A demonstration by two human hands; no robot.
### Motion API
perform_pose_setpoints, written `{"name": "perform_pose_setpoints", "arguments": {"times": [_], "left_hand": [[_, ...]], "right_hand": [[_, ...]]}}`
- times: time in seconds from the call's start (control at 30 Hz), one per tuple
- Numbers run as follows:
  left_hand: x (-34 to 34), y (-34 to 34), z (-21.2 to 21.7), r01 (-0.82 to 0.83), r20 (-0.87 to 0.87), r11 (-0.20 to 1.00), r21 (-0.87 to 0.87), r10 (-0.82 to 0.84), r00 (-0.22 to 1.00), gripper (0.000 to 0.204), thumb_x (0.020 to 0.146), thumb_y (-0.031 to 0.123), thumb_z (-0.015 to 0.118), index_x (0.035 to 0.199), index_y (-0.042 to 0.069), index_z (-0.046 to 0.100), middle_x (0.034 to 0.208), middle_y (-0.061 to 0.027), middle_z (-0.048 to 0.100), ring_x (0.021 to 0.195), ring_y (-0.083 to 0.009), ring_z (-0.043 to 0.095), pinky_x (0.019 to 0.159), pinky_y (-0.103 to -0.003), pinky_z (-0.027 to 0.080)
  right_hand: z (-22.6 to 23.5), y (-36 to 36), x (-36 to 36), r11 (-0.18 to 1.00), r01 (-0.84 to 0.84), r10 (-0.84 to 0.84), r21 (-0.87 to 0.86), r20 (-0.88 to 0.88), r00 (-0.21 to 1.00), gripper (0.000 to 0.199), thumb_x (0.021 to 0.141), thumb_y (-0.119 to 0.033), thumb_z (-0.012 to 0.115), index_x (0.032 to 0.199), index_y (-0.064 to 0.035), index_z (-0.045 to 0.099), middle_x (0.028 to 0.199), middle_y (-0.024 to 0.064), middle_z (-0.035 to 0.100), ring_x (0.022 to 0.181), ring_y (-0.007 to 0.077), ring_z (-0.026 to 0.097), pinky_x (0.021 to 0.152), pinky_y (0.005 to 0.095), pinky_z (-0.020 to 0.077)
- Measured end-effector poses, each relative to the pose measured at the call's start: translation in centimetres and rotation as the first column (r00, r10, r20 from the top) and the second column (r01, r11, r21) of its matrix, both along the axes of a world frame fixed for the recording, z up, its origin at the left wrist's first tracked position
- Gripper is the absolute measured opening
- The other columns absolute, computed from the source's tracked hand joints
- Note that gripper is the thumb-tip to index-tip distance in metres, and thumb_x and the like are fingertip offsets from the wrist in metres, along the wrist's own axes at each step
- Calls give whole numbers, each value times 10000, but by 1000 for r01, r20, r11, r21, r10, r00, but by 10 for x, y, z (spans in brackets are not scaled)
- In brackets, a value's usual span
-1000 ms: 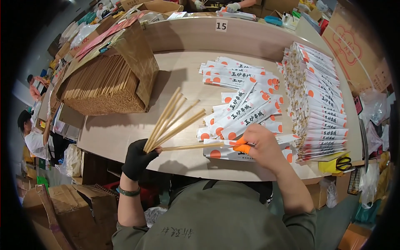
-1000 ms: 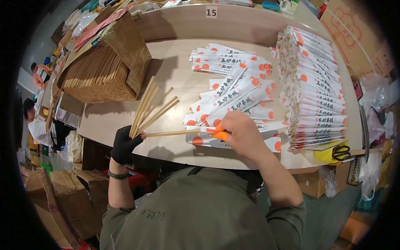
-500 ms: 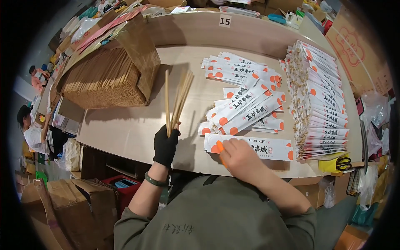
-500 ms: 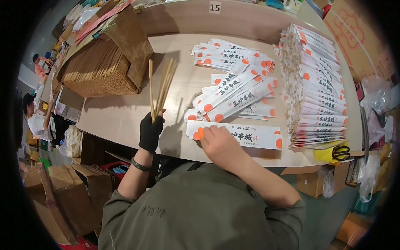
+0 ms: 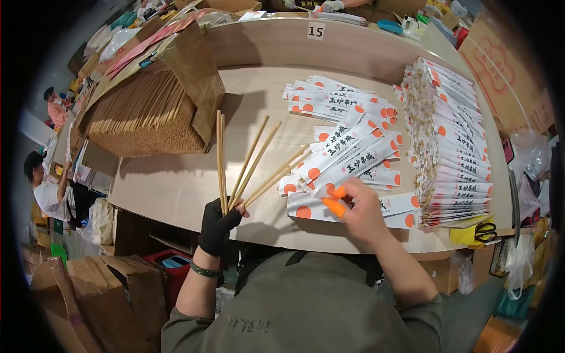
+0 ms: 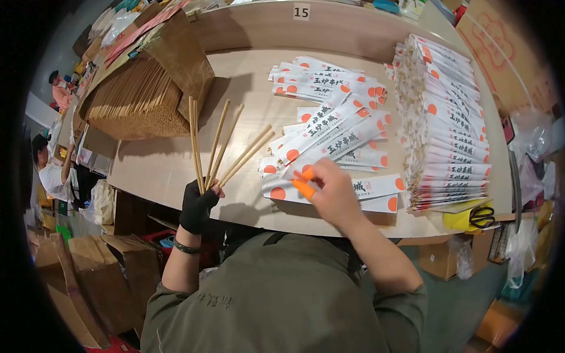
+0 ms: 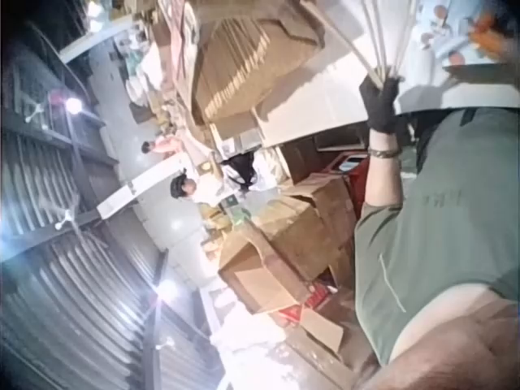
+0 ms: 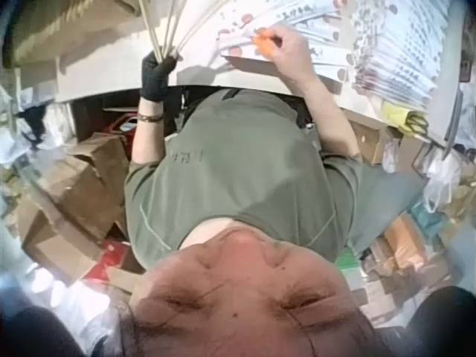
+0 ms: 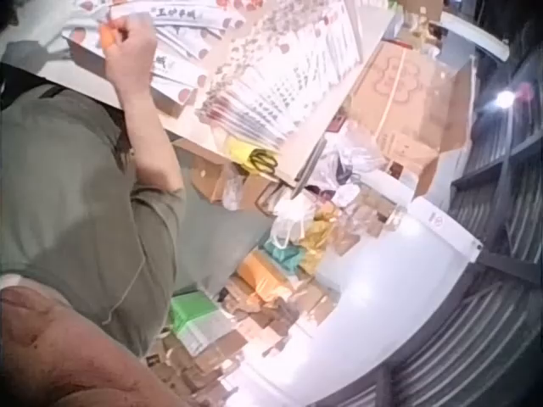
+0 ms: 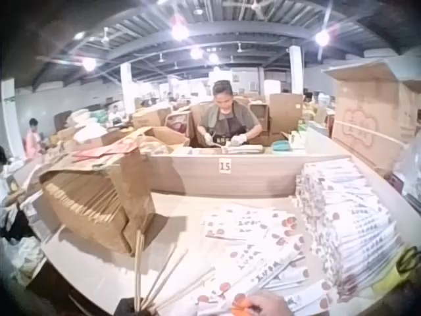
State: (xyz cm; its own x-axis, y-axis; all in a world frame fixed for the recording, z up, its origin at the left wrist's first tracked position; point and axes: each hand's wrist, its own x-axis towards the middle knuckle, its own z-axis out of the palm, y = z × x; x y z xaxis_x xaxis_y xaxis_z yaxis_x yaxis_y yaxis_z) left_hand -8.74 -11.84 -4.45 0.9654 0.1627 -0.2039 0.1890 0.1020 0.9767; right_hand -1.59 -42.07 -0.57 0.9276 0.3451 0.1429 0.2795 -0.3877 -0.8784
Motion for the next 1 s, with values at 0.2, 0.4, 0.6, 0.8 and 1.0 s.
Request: {"name": "perform_pose_setpoints", "arguments": {"times": [0.2, 0.4, 0.6, 0.8, 1.0], "left_hand": [[-4, 16, 21, 183, -40, 957, 226, -179, 983, 170, 837, 118, 681, 909, -37, 676, 763, -46, 675, 725, -109, 613, 688, -260, 483], [13, 31, 35, 420, -160, 821, 387, -389, 907, 205, 850, 129, 669, 964, -42, 662, 863, -80, 692, 791, -131, 625, 751, -284, 497], [43, -69, 27, 72, 262, 989, -127, -36, 964, 317, 928, 237, 584, 1120, -14, 595, 1085, -120, 648, 970, -178, 616, 844, -318, 501], [62, -38, -30, -75, 131, 901, 427, 20, 991, 233, 913, 230, 576, 1025, 43, 661, 778, -6, 669, 611, -74, 567, 551, -234, 464], [35, -35, -23, -202, 16, 973, 111, 201, 979, 257, 885, 242, 623, 1009, 22, 666, 786, -29, 693, 581, -50, 538, 523, -216, 433]], "right_hand": [[20, -8, 12, 972, 10, 37, 237, -195, 980, 142, 765, -48, 770, 779, 0, 637, 730, -16, 515, 626, 49, 441, 573, 221, 380], [13, -13, 22, 962, -202, 253, -182, 326, 911, 141, 755, -101, 746, 837, -11, 674, 744, 43, 568, 655, 161, 531, 585, 289, 433], [11, 78, 10, 913, -237, 405, -333, 658, 635, 118, 676, -139, 677, 710, -73, 585, 714, 77, 536, 704, 258, 571, 604, 371, 458], [9, 14, -7, 884, -99, 405, -458, 642, 651, 358, 740, -167, 697, 1019, 45, 627, 855, 118, 556, 738, 283, 536, 640, 404, 427], [-30, 4, -28, 832, -96, 462, -546, 588, 664, 301, 710, -82, 689, 986, 28, 646, 823, 106, 566, 733, 290, 560, 631, 380, 453]]}}
